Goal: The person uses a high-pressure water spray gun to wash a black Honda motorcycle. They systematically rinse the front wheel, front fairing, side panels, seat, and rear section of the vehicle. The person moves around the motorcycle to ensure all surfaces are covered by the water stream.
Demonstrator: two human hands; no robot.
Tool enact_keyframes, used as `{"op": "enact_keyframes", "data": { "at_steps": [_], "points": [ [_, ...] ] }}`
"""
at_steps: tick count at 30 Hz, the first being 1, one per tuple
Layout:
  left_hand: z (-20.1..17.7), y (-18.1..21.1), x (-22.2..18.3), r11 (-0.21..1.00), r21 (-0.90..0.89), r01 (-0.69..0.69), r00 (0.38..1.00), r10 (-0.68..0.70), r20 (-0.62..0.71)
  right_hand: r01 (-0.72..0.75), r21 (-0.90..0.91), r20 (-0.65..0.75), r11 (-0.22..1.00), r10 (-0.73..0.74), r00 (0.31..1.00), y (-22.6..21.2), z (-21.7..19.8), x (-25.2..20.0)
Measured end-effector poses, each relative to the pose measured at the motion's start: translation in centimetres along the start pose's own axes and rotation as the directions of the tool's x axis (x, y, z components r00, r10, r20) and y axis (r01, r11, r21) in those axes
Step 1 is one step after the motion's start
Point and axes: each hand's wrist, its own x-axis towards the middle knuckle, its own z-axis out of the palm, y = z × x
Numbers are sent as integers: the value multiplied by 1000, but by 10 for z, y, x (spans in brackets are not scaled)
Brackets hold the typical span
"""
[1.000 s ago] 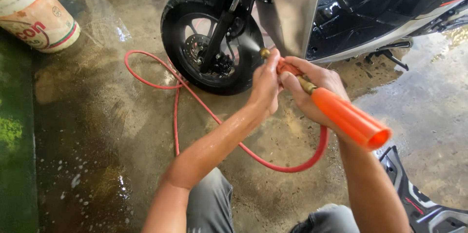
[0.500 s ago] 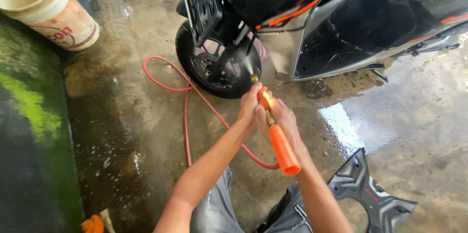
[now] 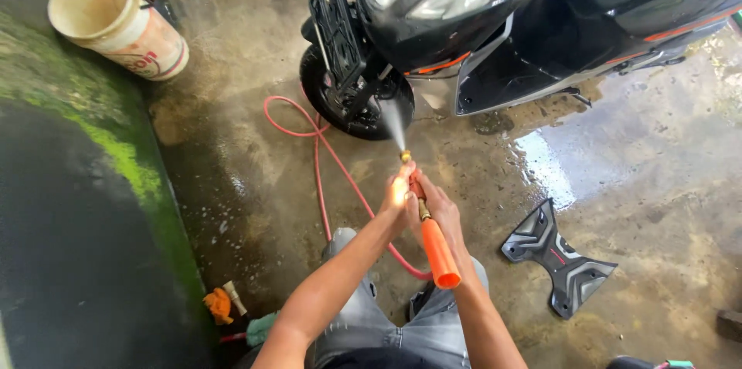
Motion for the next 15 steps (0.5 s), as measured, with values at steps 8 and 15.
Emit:
{"op": "enact_keyframes", "data": {
  "at_steps": [8, 15],
  "points": [
    [19, 91, -116, 986, 163, -28, 995, 13, 95, -70, 4, 0, 998, 70, 998, -125, -68, -15],
    [-3, 54, -140, 958, 258, 123, 990, -136, 34, -243, 42, 28, 969, 242, 970, -190, -119, -57]
  ]
}}
